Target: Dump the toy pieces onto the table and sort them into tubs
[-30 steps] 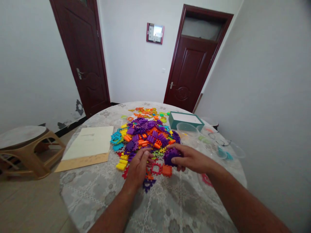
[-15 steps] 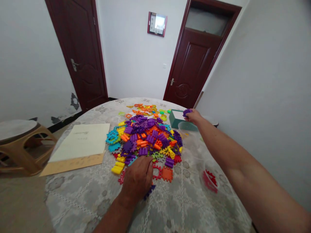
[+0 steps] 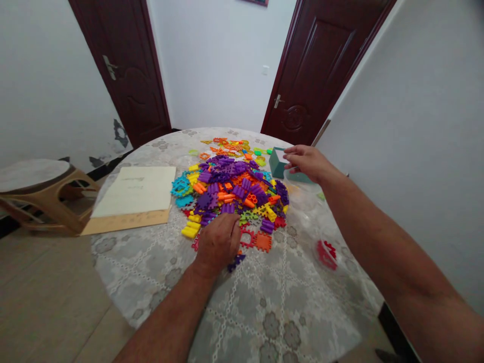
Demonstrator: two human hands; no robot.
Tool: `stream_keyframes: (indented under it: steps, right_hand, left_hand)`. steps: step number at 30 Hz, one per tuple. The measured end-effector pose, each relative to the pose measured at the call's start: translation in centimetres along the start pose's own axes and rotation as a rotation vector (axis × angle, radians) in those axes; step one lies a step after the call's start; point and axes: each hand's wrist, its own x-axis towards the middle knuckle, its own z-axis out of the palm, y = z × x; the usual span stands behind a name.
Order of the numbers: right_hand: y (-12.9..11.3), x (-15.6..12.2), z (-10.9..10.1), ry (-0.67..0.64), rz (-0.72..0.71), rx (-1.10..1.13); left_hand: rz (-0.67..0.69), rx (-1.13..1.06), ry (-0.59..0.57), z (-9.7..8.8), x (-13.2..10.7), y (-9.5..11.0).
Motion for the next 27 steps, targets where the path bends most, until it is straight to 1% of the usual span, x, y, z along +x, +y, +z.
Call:
stream_keyframes:
  steps: [2, 3, 4, 5, 7, 8, 10, 13, 16, 19, 22, 27]
  right_hand:
    - [-1.4, -5.3, 1.3, -0.234, -0.051, -0.081]
    - [-1.7, -8.1, 2.2, -0.344, -0.108, -0.148]
    - [-1.8, -10.8, 3.2, -0.438, -0.183, -0.224]
    - [-1.6, -13.3, 4.3, -0.502, -0.240, -0.287]
    - [-0.5, -17.6, 6.8, -0.570, -0.318, -0.408]
    - [0.2, -19.2, 8.2, -0.573, -0.348, -0.455]
    - [1.8, -21.6, 10.7, -0.580, -0.391, -0.525]
    - [3.4, -23.3, 13.5, -0.532, -0.386, -0.634]
    - [4.3, -24.1, 14.9, -0.446, -0.360, -0.717]
    - [4.8, -24.3, 15.1, -0.416, -0.359, -0.733]
    - [5.4, -24.0, 14.7, -0.390, -0.358, -0.716]
    - [6.6, -23.3, 14.0, -0.336, -0.389, -0.600]
  left_hand:
    - [-0.034, -0.017, 0.021, -0.1, 0.2, -0.1]
    - [-0.053, -0.029, 0.037, -0.2, 0.3, -0.1]
    - [-0.074, -0.043, 0.061, -0.2, 0.4, -0.2]
    - [-0.097, -0.055, 0.087, -0.3, 0.5, -0.2]
    - [-0.140, -0.073, 0.133, -0.5, 0.7, -0.4]
    - [-0.161, -0.078, 0.151, -0.5, 0.7, -0.6]
    - [-0.193, -0.083, 0.169, -0.5, 0.8, -0.8]
    - [-0.208, -0.084, 0.175, -0.4, 0.8, -1.2]
    - [-0.209, -0.084, 0.163, -0.3, 0.8, -1.4]
    - [-0.235, -0.076, 0.152, -0.4, 0.8, -1.3]
    - [-0.247, -0.068, 0.157, -0.5, 0.8, -1.2]
    - [-0.230, -0.066, 0.128, -0.6, 0.8, -0.9]
